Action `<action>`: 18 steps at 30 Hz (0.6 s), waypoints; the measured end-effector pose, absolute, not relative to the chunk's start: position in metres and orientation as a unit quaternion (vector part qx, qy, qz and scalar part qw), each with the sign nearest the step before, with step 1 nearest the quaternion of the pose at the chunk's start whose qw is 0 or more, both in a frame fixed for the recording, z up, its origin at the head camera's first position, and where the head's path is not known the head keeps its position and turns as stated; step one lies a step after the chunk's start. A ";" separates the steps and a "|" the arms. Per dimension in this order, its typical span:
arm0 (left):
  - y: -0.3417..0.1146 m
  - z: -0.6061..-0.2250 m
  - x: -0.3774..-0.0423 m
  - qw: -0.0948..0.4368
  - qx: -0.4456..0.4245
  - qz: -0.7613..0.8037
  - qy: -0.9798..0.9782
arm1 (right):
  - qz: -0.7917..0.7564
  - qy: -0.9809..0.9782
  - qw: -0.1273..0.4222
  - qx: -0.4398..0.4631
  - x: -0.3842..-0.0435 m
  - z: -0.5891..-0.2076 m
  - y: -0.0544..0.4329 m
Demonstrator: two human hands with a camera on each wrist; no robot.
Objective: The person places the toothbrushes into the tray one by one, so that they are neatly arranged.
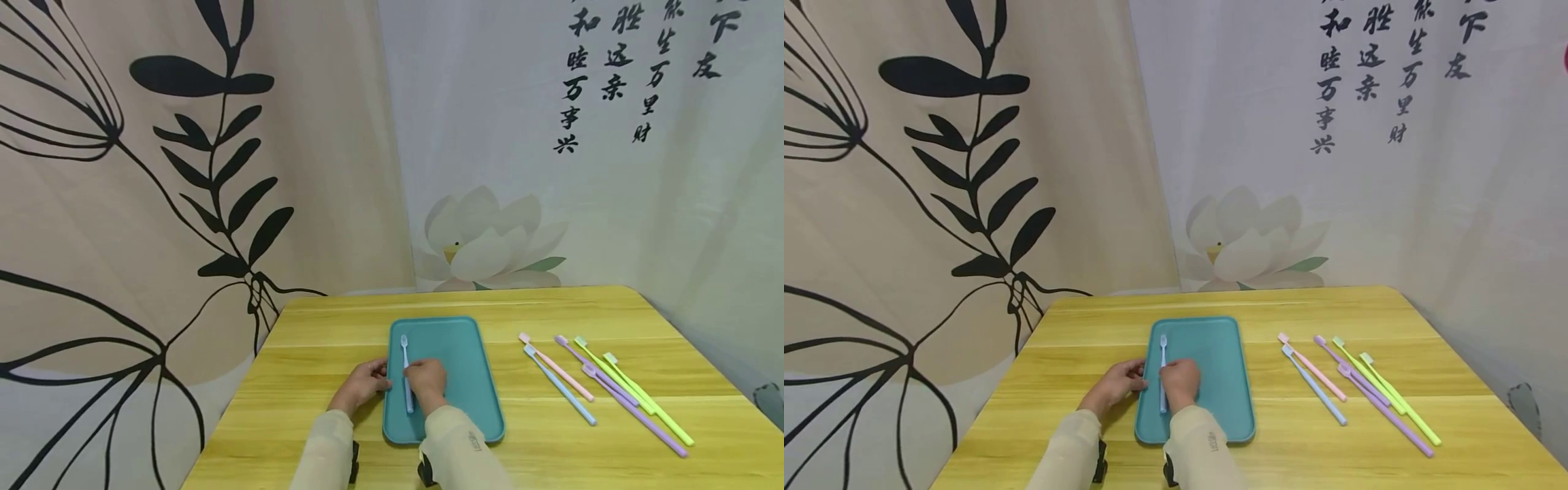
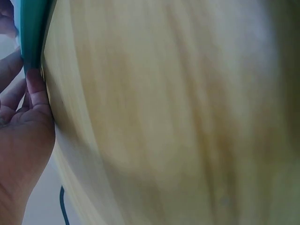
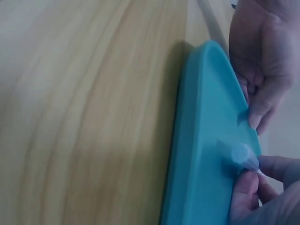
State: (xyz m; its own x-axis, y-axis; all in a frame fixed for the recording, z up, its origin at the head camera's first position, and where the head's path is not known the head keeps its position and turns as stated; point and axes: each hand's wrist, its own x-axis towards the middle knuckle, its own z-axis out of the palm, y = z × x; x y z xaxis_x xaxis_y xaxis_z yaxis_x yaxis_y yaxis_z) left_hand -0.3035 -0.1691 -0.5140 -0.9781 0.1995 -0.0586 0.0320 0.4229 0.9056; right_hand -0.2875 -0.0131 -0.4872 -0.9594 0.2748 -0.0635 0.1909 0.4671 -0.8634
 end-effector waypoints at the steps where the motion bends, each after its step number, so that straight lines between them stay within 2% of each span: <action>1: -0.169 -0.514 -0.304 0.079 0.068 0.534 0.839 | 0.493 -0.859 0.042 -0.135 -0.287 -0.487 -0.014; 18: -0.172 -0.513 -0.302 0.077 0.098 0.560 0.819 | 0.473 -0.873 0.019 -0.116 -0.283 -0.486 -0.024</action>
